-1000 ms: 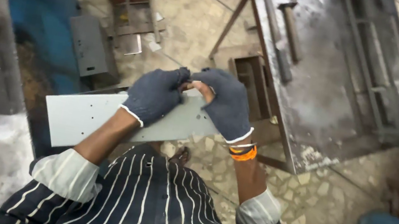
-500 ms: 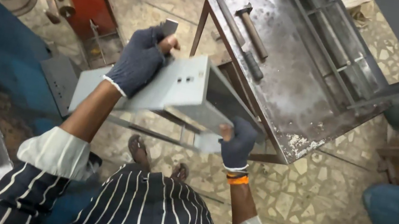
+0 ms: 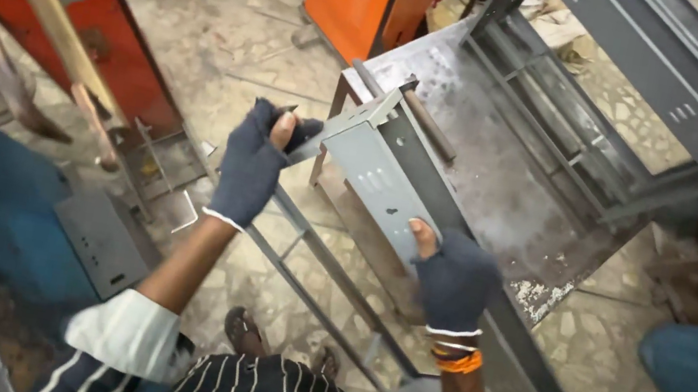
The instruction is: The person fits a flat sheet-metal panel into a U-shaped metal channel frame, hammers the joint to seat it, files the panel edge, and presses the assembly in a manual bending machine. They repeat the fitting and hammering on other panels and stack the finished channel assemblies on the workbench.
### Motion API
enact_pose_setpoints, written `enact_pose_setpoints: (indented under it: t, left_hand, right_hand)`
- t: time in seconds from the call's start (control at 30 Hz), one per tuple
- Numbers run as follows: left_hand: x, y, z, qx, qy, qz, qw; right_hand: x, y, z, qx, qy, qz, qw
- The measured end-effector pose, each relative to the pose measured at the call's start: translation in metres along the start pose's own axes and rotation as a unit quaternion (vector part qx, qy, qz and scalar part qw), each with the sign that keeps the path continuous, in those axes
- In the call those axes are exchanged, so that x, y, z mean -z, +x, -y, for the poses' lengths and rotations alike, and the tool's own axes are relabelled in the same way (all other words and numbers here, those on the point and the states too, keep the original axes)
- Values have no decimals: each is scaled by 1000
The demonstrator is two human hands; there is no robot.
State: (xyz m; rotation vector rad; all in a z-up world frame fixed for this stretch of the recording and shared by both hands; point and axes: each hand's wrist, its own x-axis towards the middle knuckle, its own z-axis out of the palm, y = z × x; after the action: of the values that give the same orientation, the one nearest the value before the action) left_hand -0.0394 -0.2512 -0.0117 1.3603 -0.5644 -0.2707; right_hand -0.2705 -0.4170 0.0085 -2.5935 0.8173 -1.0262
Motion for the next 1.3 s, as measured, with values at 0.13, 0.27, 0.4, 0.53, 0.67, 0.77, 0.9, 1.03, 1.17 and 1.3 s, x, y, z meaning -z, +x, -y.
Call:
enact_pose_setpoints:
  t: [0.13, 0.27, 0.4, 0.53, 0.67, 0.77, 0.9, 1.03, 1.17, 1.3]
  left_hand:
    - [-11, 6, 28, 20, 11, -54, 998]
    - [-19, 13, 48, 16, -116, -64, 991]
    - [-29, 19, 73, 25, -69, -97, 993]
    - [-56, 28, 108, 69, -152, -126, 978]
    - [-99, 42, 117, 166, -218, -93, 957]
    - [-132, 51, 119, 227, -218, -91, 945]
    - [-163, 66, 133, 219, -226, -65, 947]
    - [-182, 83, 146, 213, -221, -93, 947]
    - [-192, 93, 158, 253, -207, -109, 939]
    - [-203, 98, 172, 270, -207, -124, 932]
  right_hand:
    - [-10, 25, -14, 40, -61, -8, 997]
    - [-5, 63, -21, 105, -108, 1, 989]
    - [-7, 116, -58, 163, -164, -3, 973]
    - [-22, 182, -114, 191, -186, 24, 964]
    - [-41, 250, -155, 184, -246, 31, 951]
    - [-58, 296, -179, 167, -291, 46, 941]
    - [-92, 349, -207, 135, -297, 50, 944]
    - [-137, 362, -235, 64, -274, 95, 955]
    - [-149, 356, -265, 86, -206, 99, 970]
    - [-150, 354, -276, 15, -174, 131, 976]
